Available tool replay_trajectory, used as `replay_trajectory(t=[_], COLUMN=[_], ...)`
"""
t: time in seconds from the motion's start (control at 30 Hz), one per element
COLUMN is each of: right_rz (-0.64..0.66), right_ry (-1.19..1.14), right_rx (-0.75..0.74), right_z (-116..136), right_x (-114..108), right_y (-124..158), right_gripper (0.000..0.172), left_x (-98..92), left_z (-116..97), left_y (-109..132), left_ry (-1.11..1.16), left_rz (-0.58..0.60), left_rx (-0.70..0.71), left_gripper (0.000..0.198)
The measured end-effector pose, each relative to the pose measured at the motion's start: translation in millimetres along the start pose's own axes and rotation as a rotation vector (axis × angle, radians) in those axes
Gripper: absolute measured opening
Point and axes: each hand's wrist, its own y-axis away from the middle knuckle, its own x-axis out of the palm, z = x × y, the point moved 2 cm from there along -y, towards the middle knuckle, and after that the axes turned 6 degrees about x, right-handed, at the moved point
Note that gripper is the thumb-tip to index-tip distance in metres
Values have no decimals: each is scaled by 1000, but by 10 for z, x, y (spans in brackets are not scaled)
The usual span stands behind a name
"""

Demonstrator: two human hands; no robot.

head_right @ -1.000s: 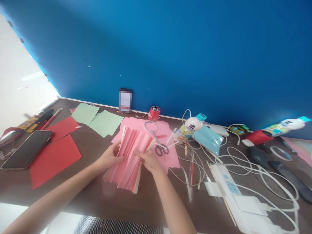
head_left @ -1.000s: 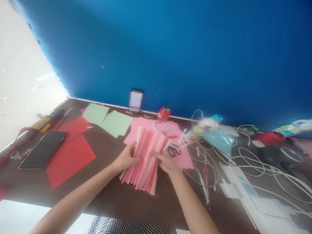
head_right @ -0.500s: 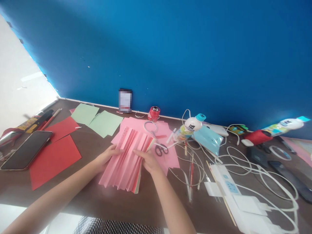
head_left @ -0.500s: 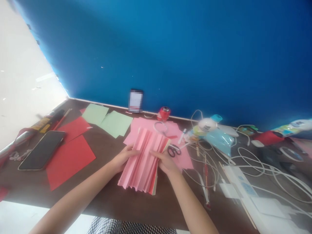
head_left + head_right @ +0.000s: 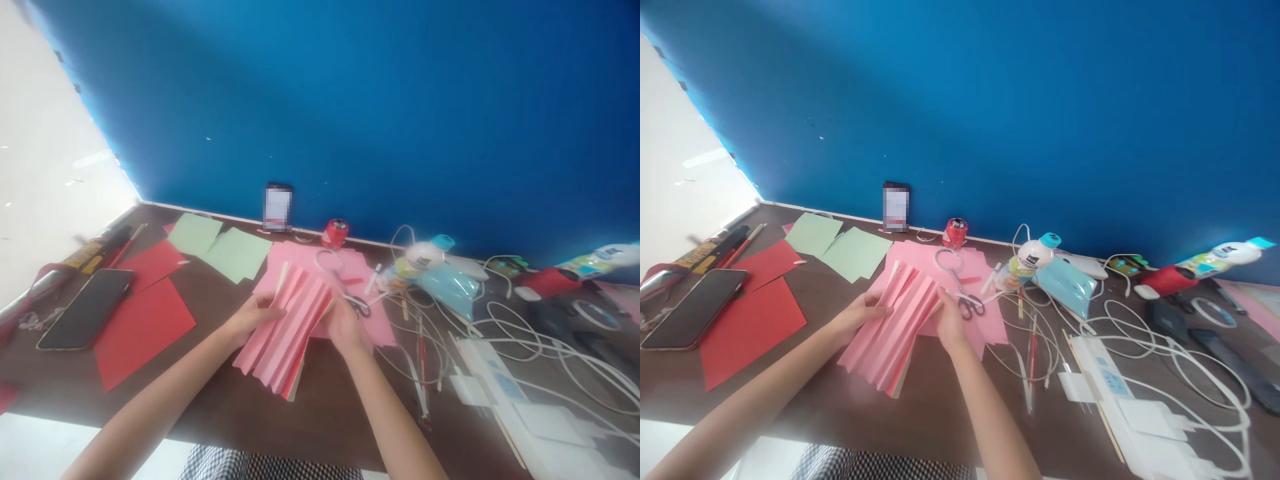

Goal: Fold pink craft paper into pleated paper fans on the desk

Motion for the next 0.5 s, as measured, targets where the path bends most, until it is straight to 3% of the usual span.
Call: replay_trajectory(t=[0.1, 0.17, 0.33, 0.5], right_rz=[-77, -58, 171, 235], right_ry=[172, 369, 768, 927], right_rx=[-194, -226, -147, -89], right_z=[122, 198, 239, 186], right_x=[-90, -108, -4, 47], right_y=[-42, -16, 97, 101], right_gripper=[37, 40, 36, 19], left_x=[7, 42, 148, 91], left_z=[-62, -85, -46, -74], left_y=[13, 34, 94, 78], left_ry=[-193, -381, -768, -878], left_rz=[44, 94, 249, 244], left_rx=[54, 94, 104, 67], left_gripper=[29, 22, 26, 31])
